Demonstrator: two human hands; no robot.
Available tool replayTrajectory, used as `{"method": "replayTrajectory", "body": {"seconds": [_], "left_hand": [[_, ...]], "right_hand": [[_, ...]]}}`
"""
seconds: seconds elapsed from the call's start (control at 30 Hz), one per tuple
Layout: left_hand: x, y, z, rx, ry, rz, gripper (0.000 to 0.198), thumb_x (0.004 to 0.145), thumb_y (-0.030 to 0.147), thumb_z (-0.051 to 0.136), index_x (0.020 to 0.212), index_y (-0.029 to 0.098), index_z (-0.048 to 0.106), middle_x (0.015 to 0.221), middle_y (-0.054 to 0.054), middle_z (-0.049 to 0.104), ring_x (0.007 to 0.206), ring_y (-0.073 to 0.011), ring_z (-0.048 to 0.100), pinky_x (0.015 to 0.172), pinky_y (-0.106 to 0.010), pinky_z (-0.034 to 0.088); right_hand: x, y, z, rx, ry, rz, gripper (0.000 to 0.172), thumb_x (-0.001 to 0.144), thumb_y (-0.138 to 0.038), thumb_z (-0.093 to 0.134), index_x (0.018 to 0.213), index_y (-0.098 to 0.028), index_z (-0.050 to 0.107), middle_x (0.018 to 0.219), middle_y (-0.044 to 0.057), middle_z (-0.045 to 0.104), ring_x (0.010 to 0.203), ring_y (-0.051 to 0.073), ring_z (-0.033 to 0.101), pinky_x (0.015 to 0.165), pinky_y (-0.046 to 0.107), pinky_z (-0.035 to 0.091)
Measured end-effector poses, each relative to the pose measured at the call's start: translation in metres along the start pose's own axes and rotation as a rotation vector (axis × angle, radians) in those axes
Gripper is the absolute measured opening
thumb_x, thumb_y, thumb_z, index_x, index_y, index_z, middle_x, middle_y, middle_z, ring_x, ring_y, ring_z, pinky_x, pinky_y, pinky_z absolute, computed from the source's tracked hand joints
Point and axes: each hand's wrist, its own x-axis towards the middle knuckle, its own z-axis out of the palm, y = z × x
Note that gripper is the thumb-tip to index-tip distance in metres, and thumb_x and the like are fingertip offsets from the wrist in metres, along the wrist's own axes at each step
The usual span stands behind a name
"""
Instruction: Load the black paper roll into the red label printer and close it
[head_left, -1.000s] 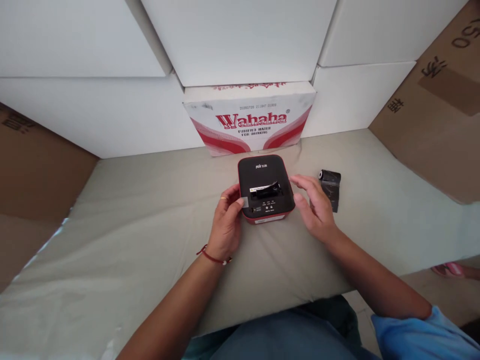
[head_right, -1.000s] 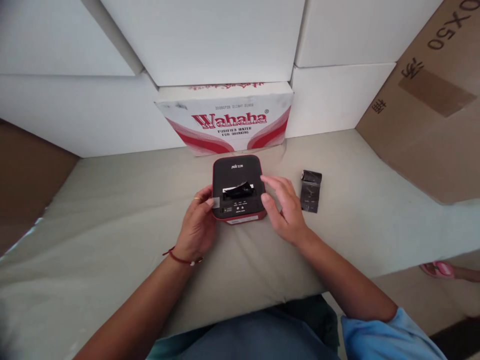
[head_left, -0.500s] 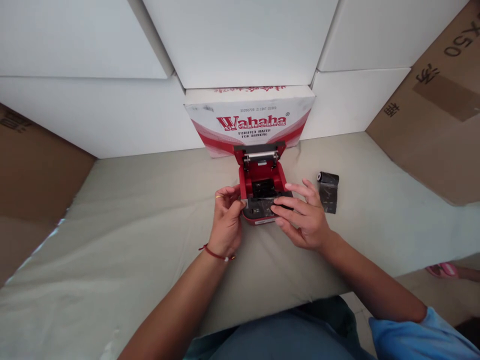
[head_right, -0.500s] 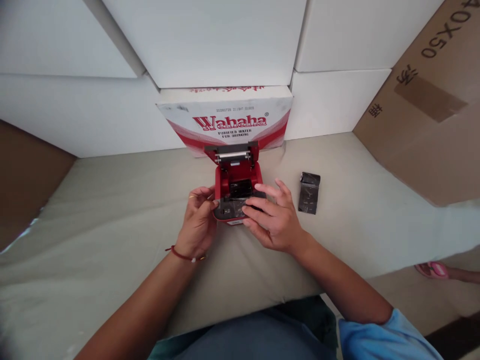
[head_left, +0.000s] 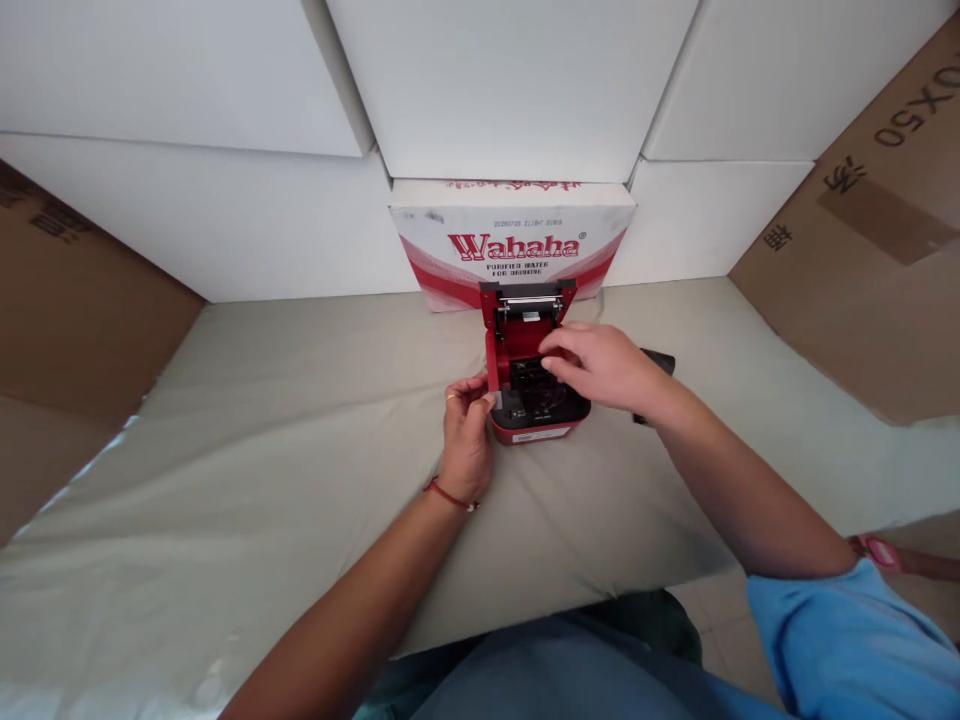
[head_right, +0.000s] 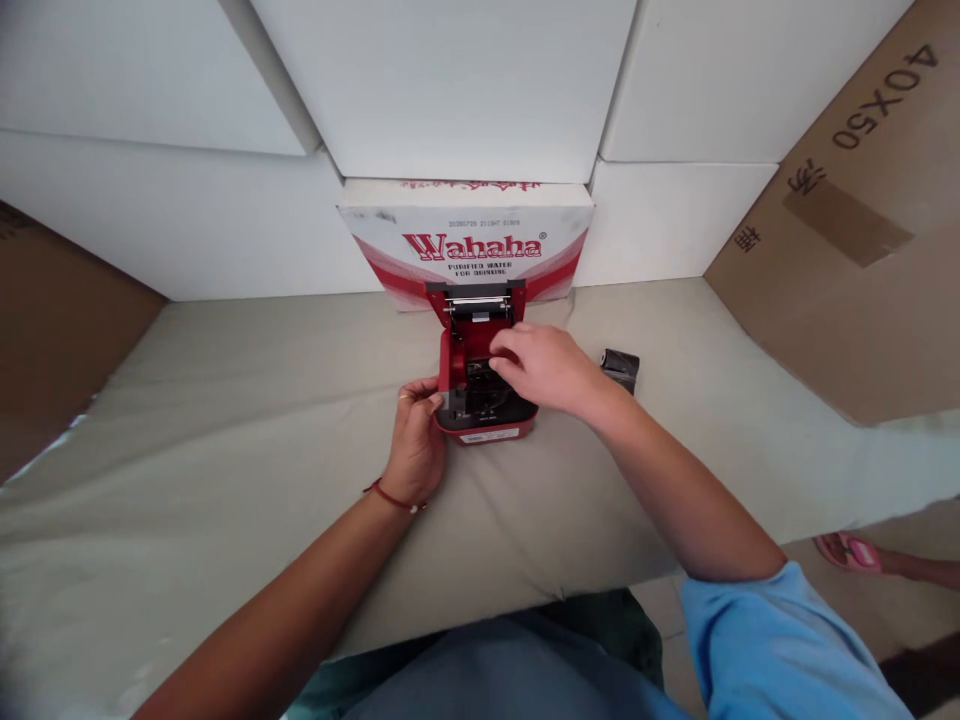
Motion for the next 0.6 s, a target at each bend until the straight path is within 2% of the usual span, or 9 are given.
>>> {"method": "replayTrajectory", "body": {"seconds": [0.07,0.13,0.23,0.33,0.43,0.5,0.6], "left_hand": [[0.001,0.000,0.000,0.004,-0.012,-0.002,0.040,0.081,0.037,0.081,0.114,0.024,0.061,0.118,-0.004,0.071,0.107,-0.0202,0.068,0.096,-0.034,0.056],[0.001,0.000,0.000,-0.004,-0.013,-0.008,0.041,0.081,0.037,0.081,0.115,0.024,0.061,0.118,-0.004,0.071,0.107,-0.0205,0.068,0.096,-0.035,0.056],[0.001,0.001,0.003,-0.013,-0.027,-0.009,0.044,0.079,0.039,0.082,0.114,0.024,0.059,0.117,-0.004,0.071,0.109,-0.0211,0.069,0.098,-0.036,0.057],[0.001,0.001,0.006,-0.012,-0.047,-0.007,0.045,0.079,0.040,0.081,0.115,0.024,0.058,0.117,-0.004,0.070,0.109,-0.0211,0.069,0.101,-0.037,0.056],[0.000,0.001,0.009,-0.026,-0.021,-0.016,0.045,0.078,0.038,0.081,0.114,0.024,0.058,0.116,-0.004,0.071,0.108,-0.0210,0.069,0.103,-0.038,0.055],[0.000,0.001,0.011,-0.023,-0.005,-0.017,0.043,0.079,0.037,0.082,0.113,0.024,0.059,0.116,-0.004,0.073,0.107,-0.0216,0.069,0.101,-0.038,0.055],[-0.001,0.001,0.013,-0.013,-0.006,-0.006,0.039,0.080,0.035,0.082,0.111,0.024,0.060,0.114,-0.004,0.073,0.105,-0.0215,0.068,0.097,-0.037,0.056]], "right_hand": [[0.022,-0.010,-0.005,-0.201,-0.175,-0.015,0.031,0.108,-0.021,0.063,0.130,-0.021,0.084,0.129,0.011,0.087,0.113,0.026,0.078,0.091,0.033,0.052],[0.039,-0.021,-0.005,-0.348,-0.343,0.012,0.034,0.104,-0.019,0.067,0.132,-0.021,0.084,0.131,0.014,0.087,0.116,0.030,0.079,0.088,0.035,0.053],[0.056,-0.034,0.002,-0.462,-0.422,0.060,0.029,0.097,-0.016,0.076,0.123,-0.016,0.087,0.126,0.020,0.087,0.114,0.036,0.081,0.084,0.037,0.055],[0.064,-0.043,0.009,-0.484,-0.399,0.068,0.024,0.093,-0.008,0.078,0.114,-0.016,0.088,0.121,0.021,0.088,0.112,0.037,0.083,0.085,0.039,0.057],[0.056,-0.044,0.009,-0.511,-0.345,0.053,0.029,0.095,-0.009,0.076,0.119,-0.019,0.087,0.121,0.019,0.088,0.108,0.036,0.083,0.086,0.041,0.058],[0.036,-0.039,0.001,-0.502,-0.229,0.035,0.033,0.097,-0.018,0.076,0.128,-0.022,0.085,0.124,0.018,0.087,0.105,0.036,0.081,0.084,0.042,0.058],[-0.007,-0.015,-0.023,-0.373,0.070,-0.011,0.041,0.099,-0.036,0.075,0.138,-0.026,0.081,0.127,0.013,0.085,0.102,0.034,0.079,0.082,0.042,0.058]]}}
